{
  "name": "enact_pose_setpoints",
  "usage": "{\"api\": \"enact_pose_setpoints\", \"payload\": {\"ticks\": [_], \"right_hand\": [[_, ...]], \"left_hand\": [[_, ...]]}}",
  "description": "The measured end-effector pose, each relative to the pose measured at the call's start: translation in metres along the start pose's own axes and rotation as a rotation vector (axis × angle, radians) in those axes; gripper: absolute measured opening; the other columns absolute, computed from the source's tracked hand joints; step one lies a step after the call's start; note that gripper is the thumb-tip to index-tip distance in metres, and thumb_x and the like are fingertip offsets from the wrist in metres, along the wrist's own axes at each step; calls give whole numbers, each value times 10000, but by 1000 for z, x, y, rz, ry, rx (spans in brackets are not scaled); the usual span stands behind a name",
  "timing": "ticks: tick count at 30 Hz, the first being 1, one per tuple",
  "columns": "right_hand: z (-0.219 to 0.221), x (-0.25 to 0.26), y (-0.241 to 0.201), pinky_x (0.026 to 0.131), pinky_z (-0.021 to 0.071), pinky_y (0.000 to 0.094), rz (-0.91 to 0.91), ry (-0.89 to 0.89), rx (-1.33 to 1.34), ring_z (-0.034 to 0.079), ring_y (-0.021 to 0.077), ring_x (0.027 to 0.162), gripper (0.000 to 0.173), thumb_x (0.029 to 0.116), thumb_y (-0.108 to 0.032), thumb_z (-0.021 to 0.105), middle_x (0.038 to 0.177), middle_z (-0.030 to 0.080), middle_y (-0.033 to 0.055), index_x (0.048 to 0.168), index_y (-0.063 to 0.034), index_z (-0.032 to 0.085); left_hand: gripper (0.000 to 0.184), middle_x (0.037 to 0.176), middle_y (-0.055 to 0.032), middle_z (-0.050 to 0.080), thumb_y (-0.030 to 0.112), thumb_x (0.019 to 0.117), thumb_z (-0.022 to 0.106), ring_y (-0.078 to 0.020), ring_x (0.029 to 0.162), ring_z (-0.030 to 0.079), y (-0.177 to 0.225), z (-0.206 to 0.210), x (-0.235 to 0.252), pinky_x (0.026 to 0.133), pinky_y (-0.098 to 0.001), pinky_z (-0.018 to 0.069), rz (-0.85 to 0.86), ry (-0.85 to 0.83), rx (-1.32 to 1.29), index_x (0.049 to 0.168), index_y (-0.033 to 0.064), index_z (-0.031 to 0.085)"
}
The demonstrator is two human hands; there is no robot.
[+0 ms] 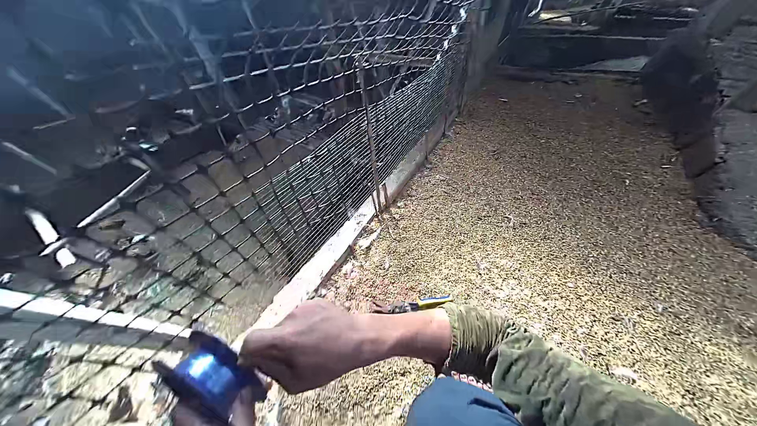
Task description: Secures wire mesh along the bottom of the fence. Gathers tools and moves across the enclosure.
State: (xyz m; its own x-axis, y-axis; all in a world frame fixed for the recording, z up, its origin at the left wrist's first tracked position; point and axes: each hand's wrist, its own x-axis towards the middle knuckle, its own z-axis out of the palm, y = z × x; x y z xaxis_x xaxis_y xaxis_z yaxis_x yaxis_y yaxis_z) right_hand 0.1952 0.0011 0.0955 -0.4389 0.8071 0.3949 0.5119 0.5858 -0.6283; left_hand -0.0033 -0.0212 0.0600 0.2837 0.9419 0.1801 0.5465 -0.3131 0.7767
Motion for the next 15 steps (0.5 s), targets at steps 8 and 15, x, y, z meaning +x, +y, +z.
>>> {"api": "enact_pose_setpoints", "payload": {"ticks": [8,15], "right_hand": [[78,-46,34,459,501,415,-25,55,40,605,216,513,201,1034,-131,486,629,599,81,989,-15,645],[108,-79,56,568,487,327,136,-182,336,579,143,599,281,1067,-149,442,692,594,95,984,22,648]], "left_hand": [[554,1008,-62,675,-48,912,493,-113,926,709,-12,26,15,872,-302,599,-257,184,-706,1414,-68,259],[358,927,-64,665,-9,838,451,-170,865,689,-33,31,1,810,-349,585,-290,125,-1249,1192,33,424]]}}
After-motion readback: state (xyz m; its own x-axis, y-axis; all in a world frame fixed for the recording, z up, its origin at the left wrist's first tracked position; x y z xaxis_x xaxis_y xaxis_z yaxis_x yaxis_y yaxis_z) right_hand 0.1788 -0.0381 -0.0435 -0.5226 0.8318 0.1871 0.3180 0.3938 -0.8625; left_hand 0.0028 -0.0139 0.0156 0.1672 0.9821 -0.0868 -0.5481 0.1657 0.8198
